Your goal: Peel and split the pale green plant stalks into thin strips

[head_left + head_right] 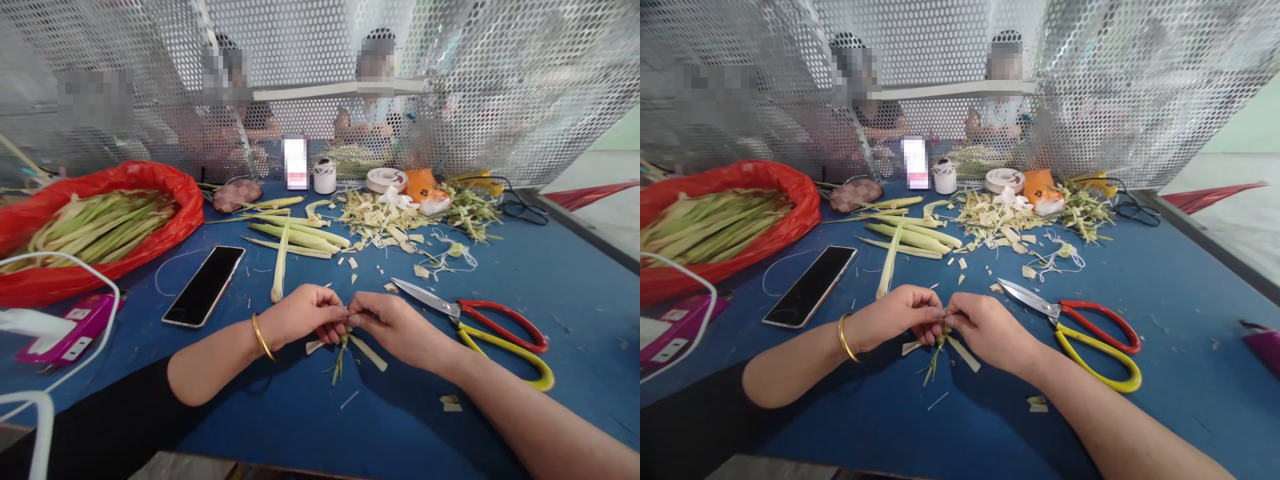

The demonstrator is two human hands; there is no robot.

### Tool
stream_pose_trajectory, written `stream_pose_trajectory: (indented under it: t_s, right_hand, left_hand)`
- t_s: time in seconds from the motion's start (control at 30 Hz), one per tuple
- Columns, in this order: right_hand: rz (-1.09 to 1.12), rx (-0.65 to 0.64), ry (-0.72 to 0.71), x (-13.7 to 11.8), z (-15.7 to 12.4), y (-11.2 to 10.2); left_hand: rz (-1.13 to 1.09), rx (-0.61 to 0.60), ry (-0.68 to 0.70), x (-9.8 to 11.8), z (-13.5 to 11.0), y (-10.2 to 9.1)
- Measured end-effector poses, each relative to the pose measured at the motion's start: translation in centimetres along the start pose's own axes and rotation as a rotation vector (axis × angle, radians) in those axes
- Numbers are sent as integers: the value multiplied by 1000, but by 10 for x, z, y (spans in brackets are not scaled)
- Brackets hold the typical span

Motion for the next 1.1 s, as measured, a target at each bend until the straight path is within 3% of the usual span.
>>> stream_pose_trajectory:
  t_s: [0.2, 0.43, 0.63, 0.87, 1.1]
  right_hand:
    - [-10, -17, 16, 0, 0, -2]
    - [25, 22, 43, 3, 2, -2]
    - [63, 61, 13, 2, 2, -2]
    - [49, 216, -16, -1, 3, 0]
    - [365, 128, 144, -2, 5, 6]
  left_hand:
    - [-180, -75, -16, -2, 1, -10]
    - [-190, 120, -22, -4, 4, -2]
    - [-150, 158, -35, -2, 5, 3]
    - [-120, 223, -43, -3, 6, 8]
    - [-71, 199, -39, -3, 8, 6]
Point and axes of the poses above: each hand's wrist, its own z-axis towards the middle knuckle, its own y-axis out of the palm, x = y × z, the point moved 1 cm from there along z, towards the middle knuckle
